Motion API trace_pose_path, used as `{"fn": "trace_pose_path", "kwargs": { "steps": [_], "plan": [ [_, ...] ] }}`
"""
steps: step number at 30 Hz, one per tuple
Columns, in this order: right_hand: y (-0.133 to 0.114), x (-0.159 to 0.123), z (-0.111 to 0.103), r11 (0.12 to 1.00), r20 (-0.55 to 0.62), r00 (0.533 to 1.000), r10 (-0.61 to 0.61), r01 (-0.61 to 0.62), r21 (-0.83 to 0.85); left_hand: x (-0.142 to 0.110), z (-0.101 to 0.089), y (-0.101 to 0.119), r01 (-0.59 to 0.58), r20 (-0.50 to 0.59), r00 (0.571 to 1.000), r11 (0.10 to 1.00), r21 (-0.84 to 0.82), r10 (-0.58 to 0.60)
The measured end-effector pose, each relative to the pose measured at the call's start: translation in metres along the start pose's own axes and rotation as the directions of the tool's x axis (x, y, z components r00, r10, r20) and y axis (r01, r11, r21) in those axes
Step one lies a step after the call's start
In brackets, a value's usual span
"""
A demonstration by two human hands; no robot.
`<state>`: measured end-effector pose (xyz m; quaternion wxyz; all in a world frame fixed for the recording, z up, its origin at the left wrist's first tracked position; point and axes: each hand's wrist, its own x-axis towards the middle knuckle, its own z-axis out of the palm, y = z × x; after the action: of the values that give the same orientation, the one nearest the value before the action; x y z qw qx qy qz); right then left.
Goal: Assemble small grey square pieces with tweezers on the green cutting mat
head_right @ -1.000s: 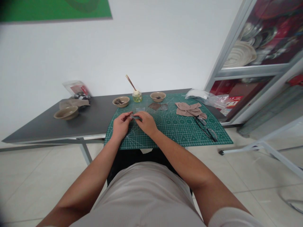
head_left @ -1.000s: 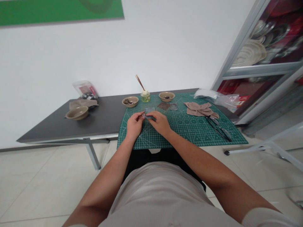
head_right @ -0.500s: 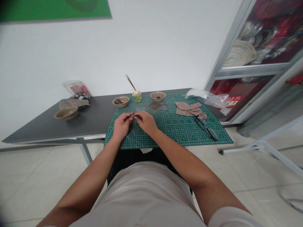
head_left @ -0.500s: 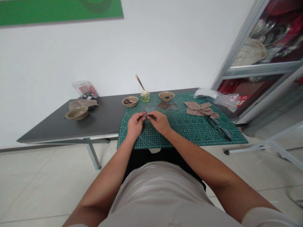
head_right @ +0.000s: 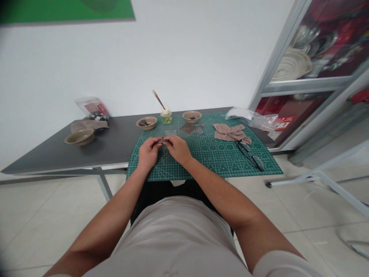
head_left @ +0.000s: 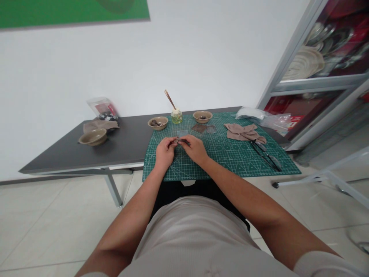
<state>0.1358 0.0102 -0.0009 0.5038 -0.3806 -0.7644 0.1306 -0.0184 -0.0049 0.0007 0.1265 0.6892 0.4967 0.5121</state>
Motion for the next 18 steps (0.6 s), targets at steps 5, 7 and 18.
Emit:
{"fn": "trace_pose_path", "kwargs": {
  "steps": [5, 7, 18],
  "plan": [
    [0.0029, 0.0002, -0.0001, 1.0, -0.001, 1.0, 0.008, -0.008, 0.0, 0.0008, -0.001, 0.0008, 0.005, 0.023, 1.0, 1.0, 0.007, -0.005],
    [0.0035, 0.0, 0.0002, 1.0, -0.002, 1.0, 0.011, -0.011, -0.002, 0.0014, -0.0014, 0.0003, -0.005, 0.027, 1.0, 1.0, 0.012, 0.004],
    [0.0022, -0.0004, -0.0006, 1.0, 0.014, 1.0, -0.018, 0.018, -0.002, 0.0033, -0.0025, -0.0006, 0.01, 0.052, 0.999, 1.0, -0.013, -0.009]
  ]
}}
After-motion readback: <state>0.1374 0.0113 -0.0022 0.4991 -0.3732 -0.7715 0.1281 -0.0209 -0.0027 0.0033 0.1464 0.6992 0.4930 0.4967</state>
